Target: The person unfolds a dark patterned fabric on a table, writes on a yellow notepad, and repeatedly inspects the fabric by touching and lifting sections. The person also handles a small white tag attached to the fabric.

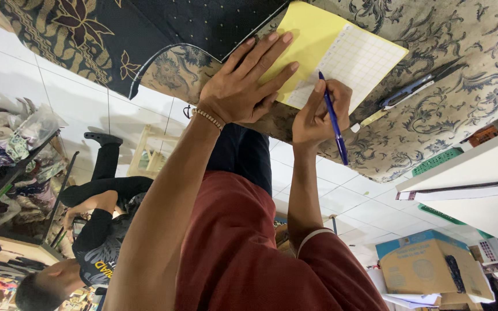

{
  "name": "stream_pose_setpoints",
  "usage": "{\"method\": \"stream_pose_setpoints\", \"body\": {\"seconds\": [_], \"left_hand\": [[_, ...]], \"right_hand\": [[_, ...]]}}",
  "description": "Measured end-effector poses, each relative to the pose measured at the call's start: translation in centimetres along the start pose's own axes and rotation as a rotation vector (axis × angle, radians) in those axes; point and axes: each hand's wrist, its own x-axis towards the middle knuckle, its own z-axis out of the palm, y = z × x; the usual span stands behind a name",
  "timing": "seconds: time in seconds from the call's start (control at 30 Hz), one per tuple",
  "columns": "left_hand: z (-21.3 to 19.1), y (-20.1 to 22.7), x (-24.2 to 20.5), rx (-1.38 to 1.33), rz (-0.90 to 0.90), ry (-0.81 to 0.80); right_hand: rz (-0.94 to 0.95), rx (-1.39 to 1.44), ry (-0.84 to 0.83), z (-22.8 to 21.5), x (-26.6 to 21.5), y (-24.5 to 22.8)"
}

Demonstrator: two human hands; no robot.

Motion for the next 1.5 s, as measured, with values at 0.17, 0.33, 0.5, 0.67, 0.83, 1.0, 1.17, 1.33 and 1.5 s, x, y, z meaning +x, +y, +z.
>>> {"method": "stream_pose_setpoints", "body": {"seconds": [0.17,0.33,0.5,0.67,0.83,1.0,1.17,1.33,1.5], "left_hand": [[-0.1,0.1,-0.2,-0.016,-0.006,-0.022],[-0.1,0.1,-0.1,-0.007,-0.009,-0.025],[0.1,0.1,-0.1,-0.014,-0.001,-0.036],[0.1,-0.2,-0.3,-0.005,0.022,0.012],[0.1,0.0,-0.1,-0.035,0.011,-0.008],[0.0,0.0,-0.3,-0.011,0.012,0.007],[0.0,0.0,-0.1,0.005,0.011,0.002],[0.1,0.1,-0.2,0.010,0.006,-0.016],[0.1,0.0,-0.2,0.017,0.009,-0.015]], "right_hand": [[-0.067,-0.037,-0.009,-0.1,0.1,-0.2],[-0.048,-0.005,-0.012,-0.2,-0.2,-0.1],[-0.084,0.146,-0.035,-0.5,-0.7,0.2],[-0.048,0.039,-0.028,-0.5,-1.1,0.5],[-0.083,0.058,-0.012,-0.3,-1.0,0.5],[-0.082,-0.074,-0.021,-0.4,-1.0,0.2],[-0.055,0.014,-0.017,-0.4,-0.8,0.0],[-0.060,-0.079,-0.031,-0.5,-0.9,0.0],[-0.040,0.020,-0.002,-0.3,-0.8,0.1]]}}
